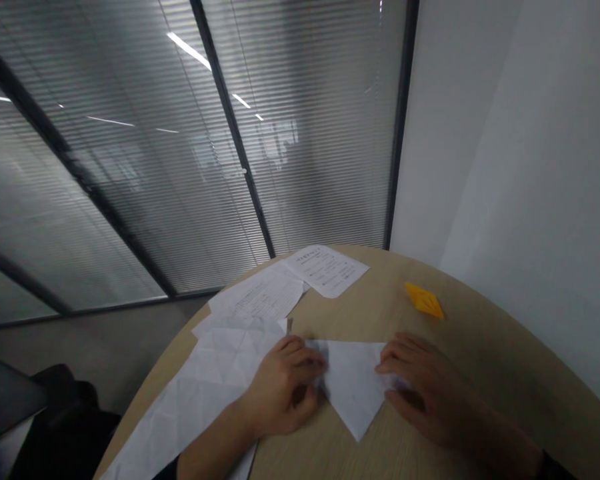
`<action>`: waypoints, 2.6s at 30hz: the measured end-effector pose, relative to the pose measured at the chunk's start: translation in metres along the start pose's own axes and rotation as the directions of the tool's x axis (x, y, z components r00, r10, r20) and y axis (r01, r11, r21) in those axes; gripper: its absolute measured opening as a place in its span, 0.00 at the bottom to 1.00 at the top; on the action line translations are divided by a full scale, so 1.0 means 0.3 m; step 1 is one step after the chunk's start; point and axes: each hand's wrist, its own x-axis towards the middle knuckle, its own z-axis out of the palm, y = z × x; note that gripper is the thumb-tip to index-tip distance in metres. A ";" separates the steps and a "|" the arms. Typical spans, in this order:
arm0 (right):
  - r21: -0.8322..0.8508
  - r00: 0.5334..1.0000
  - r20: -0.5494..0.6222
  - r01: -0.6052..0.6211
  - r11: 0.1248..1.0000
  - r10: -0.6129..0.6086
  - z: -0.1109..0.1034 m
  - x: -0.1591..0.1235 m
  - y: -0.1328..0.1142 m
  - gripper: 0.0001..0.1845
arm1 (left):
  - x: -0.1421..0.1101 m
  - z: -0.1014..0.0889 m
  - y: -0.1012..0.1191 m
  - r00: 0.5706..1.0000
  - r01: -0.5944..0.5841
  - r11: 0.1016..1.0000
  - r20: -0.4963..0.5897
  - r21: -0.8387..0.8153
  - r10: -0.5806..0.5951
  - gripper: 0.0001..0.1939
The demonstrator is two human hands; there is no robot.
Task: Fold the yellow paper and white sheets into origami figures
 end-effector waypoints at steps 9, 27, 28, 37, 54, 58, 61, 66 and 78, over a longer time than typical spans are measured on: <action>-0.041 0.993 0.000 -0.119 0.992 0.119 0.074 -0.041 0.097 0.24 | -0.006 0.016 -0.010 0.985 0.172 0.985 0.027 0.001 -0.172 0.11; -0.058 0.991 0.019 -0.129 0.990 0.130 0.098 -0.060 0.138 0.24 | -0.013 -0.005 -0.033 0.971 0.239 0.970 0.024 -0.043 -0.238 0.27; -0.061 0.993 0.029 -0.112 0.992 0.114 0.096 -0.062 0.143 0.21 | -0.013 -0.015 -0.037 0.975 0.222 0.974 0.030 -0.044 -0.221 0.24; 0.009 0.989 0.145 -0.009 1.000 0.008 0.000 -0.071 0.161 0.27 | -0.020 -0.128 -0.063 0.975 0.065 0.986 0.220 -0.152 -0.030 0.28; -0.036 0.997 0.049 0.069 0.997 -0.067 -0.007 -0.097 0.179 0.16 | -0.021 -0.112 -0.083 0.976 -0.027 0.999 0.216 0.023 0.022 0.11; -0.057 0.995 0.033 0.093 0.994 -0.091 -0.008 -0.095 0.182 0.14 | -0.018 -0.111 -0.080 0.977 -0.018 1.000 0.215 0.020 0.014 0.10; 0.016 0.996 0.078 0.033 0.999 -0.034 -0.027 -0.083 0.183 0.12 | -0.015 -0.107 -0.075 0.978 -0.020 1.000 0.210 0.004 0.018 0.09; 0.136 0.993 0.096 -0.086 0.987 0.073 -0.038 -0.058 0.153 0.16 | -0.014 -0.087 -0.065 0.984 -0.026 1.000 0.179 0.008 0.024 0.09; 0.075 0.992 0.050 -0.119 0.990 0.116 0.044 -0.068 0.163 0.20 | -0.020 -0.029 -0.044 0.979 0.162 0.987 0.124 -0.005 -0.160 0.09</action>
